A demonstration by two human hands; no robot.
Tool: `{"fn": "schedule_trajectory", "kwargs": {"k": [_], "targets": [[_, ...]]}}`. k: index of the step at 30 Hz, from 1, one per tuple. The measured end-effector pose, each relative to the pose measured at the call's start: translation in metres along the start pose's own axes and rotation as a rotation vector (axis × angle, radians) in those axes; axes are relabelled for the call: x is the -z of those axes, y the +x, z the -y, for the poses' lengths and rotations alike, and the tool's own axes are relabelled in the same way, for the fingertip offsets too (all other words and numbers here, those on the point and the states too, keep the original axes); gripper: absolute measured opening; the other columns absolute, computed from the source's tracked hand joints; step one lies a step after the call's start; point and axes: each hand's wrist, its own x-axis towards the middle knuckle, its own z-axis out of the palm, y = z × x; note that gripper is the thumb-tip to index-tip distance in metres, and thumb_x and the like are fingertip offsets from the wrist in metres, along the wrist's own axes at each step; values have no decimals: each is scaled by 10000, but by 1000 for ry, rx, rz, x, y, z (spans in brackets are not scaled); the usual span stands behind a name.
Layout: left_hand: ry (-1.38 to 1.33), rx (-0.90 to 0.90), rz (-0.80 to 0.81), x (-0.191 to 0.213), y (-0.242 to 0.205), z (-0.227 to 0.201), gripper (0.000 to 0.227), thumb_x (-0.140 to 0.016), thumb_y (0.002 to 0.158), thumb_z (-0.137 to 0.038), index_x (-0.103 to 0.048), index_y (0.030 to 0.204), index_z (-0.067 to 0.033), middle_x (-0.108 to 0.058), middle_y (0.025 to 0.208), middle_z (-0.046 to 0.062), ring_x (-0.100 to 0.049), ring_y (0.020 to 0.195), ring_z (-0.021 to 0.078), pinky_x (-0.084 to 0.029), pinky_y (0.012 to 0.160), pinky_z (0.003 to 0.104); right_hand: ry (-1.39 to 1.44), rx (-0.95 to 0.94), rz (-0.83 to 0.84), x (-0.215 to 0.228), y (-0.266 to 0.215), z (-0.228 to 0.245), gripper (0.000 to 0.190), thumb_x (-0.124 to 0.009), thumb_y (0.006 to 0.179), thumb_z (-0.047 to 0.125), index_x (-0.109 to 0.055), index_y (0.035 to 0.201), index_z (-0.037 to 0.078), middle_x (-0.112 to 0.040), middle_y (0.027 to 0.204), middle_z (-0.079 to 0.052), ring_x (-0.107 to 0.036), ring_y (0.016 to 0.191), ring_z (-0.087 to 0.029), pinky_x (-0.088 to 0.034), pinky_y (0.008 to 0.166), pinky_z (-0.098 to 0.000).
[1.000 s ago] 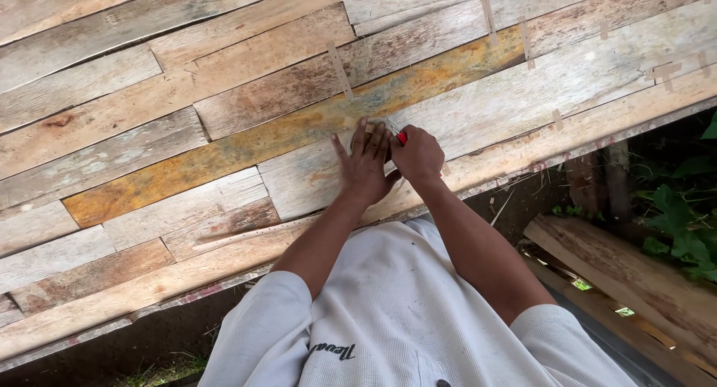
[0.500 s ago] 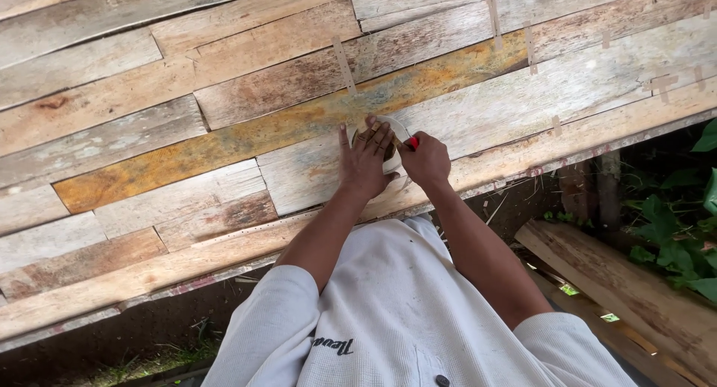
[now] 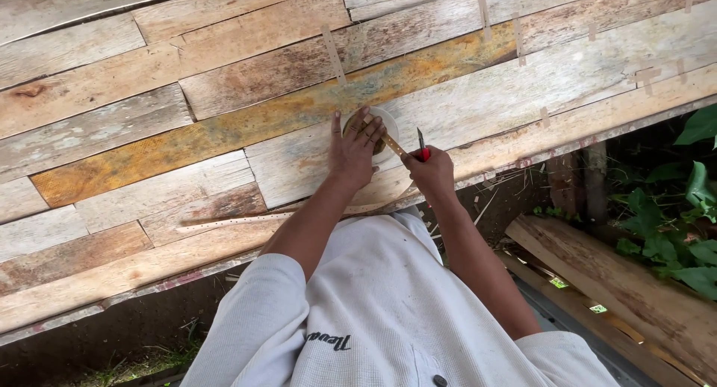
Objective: The person uses a red utility knife to cut thin strips of bamboo on a wooden workbench. They repeatedly measure, align, and slice the bamboo strips into smaller pieces, placing the cut pieces into a small white container.
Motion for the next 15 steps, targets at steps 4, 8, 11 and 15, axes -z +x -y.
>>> {"fn": "schedule_trajectory", "kwargs": {"k": [4,8,11,15], "targets": [[61,9,-71,-18,-4,3,741,-377,1094,-560,-50,1702,-292,0,1776,-108,127,1620,303,113,1263,720,111,-6,14,-5,-4,-7,240,-789,815,320,-772,924,108,-701,680,-72,-713,636,-175,-553,700,-315],[82,43,-45,-26,-8,10,733,-396,1085,-528,-54,1695,-309,-3,1768,-126,144,1615,290,123,1270,721,114,12,41,-5,-5,-16,194,-783,822,284,-773,902,107,-691,665,-86,-720,625,-189,-558,675,-326],[102,52,-39,-21,-16,14,718,-390,1088,-518,-58,1692,-316,-9,1765,-126,138,1615,297,120,1281,714,115,41,56,6,-16,-20,190,-775,842,247,-768,926,76,-684,680,-113,-718,625,-201,-555,667,-332],[143,77,-53,-19,-23,11,700,-384,1105,-508,-62,1693,-303,-12,1765,-107,120,1617,310,117,1300,700,150,30,88,27,-35,-22,207,-769,862,216,-762,954,31,-689,741,-147,-695,652,-208,-553,683,-334]]}}
